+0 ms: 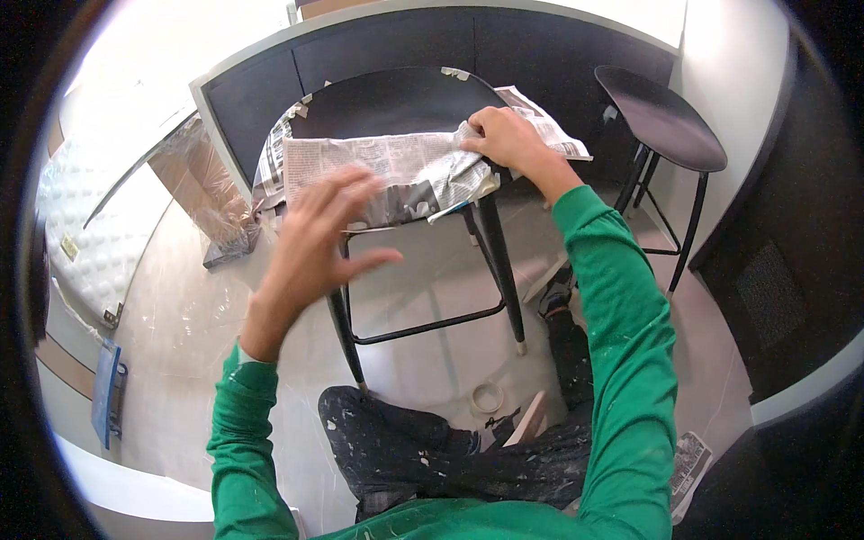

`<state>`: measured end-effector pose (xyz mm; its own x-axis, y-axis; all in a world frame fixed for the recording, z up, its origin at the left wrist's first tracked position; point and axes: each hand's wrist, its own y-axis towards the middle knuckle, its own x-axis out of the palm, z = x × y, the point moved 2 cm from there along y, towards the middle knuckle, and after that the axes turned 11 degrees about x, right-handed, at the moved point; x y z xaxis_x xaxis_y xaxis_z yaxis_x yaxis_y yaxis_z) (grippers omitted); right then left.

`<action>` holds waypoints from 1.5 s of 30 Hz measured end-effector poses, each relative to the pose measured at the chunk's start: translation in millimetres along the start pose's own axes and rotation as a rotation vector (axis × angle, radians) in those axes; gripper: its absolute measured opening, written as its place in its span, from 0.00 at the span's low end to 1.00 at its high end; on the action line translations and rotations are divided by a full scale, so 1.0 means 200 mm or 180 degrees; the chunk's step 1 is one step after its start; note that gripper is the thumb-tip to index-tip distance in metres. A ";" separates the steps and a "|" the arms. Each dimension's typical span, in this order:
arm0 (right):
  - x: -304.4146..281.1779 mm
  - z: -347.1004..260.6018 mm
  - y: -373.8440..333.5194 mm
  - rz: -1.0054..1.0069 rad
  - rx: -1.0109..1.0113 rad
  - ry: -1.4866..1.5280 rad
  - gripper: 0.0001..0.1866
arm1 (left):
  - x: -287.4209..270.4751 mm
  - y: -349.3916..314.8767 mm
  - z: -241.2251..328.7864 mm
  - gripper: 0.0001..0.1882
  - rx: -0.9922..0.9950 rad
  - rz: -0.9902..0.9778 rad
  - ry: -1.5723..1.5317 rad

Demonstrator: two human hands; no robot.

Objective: The person tapes newspaper to the legs and seat of a chair while sitting on the floor.

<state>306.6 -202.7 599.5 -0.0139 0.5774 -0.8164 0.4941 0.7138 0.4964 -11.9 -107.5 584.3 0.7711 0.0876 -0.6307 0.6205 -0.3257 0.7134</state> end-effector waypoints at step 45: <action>1.57 0.20 -2.25 -0.1203 0.1463 0.1193 0.13 | 1.30 -1.47 1.04 0.31 -0.4242 0.0261 -0.4224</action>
<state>114.9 -358.4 109.0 -0.5148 0.4796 -0.7106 0.7126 0.7002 -0.0437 -23.1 -183.9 146.9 0.6087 -0.7891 0.0826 0.7855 0.6140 0.0775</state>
